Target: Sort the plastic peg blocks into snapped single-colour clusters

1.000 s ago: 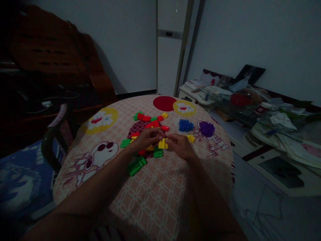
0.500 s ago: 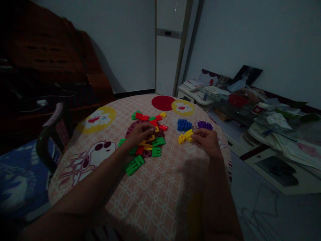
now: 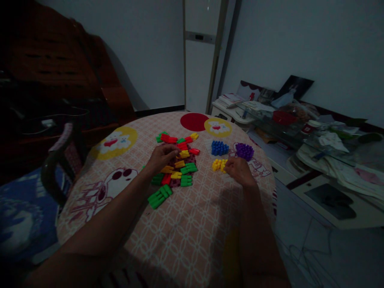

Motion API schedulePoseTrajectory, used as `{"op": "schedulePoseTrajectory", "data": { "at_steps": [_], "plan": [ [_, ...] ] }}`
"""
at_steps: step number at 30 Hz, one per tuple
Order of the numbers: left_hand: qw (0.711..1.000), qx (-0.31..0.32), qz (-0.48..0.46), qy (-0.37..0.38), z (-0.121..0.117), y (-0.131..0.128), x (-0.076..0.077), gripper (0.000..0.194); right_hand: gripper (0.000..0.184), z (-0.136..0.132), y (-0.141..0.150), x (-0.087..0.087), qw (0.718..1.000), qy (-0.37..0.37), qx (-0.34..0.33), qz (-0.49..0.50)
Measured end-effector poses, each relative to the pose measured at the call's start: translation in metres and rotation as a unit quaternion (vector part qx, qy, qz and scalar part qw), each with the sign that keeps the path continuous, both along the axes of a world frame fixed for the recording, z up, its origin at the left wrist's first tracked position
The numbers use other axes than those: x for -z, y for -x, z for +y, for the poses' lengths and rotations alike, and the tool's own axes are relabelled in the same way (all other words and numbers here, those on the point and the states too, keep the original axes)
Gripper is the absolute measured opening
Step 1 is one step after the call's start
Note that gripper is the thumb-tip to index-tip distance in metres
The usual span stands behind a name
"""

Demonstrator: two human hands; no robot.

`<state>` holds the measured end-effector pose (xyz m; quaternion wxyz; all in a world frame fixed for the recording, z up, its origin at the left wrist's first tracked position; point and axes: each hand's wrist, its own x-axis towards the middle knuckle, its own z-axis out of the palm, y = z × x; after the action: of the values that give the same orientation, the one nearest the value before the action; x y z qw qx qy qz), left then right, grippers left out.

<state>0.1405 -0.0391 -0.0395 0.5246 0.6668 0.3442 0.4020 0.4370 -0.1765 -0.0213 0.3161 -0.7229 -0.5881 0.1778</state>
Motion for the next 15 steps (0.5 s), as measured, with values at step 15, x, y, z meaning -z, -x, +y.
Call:
{"op": "schedulePoseTrajectory", "data": {
  "at_steps": [15],
  "plan": [
    [1.0,-0.005,-0.001,0.002,0.003,0.001,0.003,0.027,0.018,-0.001,-0.016,0.007,0.995,-0.034,0.015,-0.097]
  ]
}}
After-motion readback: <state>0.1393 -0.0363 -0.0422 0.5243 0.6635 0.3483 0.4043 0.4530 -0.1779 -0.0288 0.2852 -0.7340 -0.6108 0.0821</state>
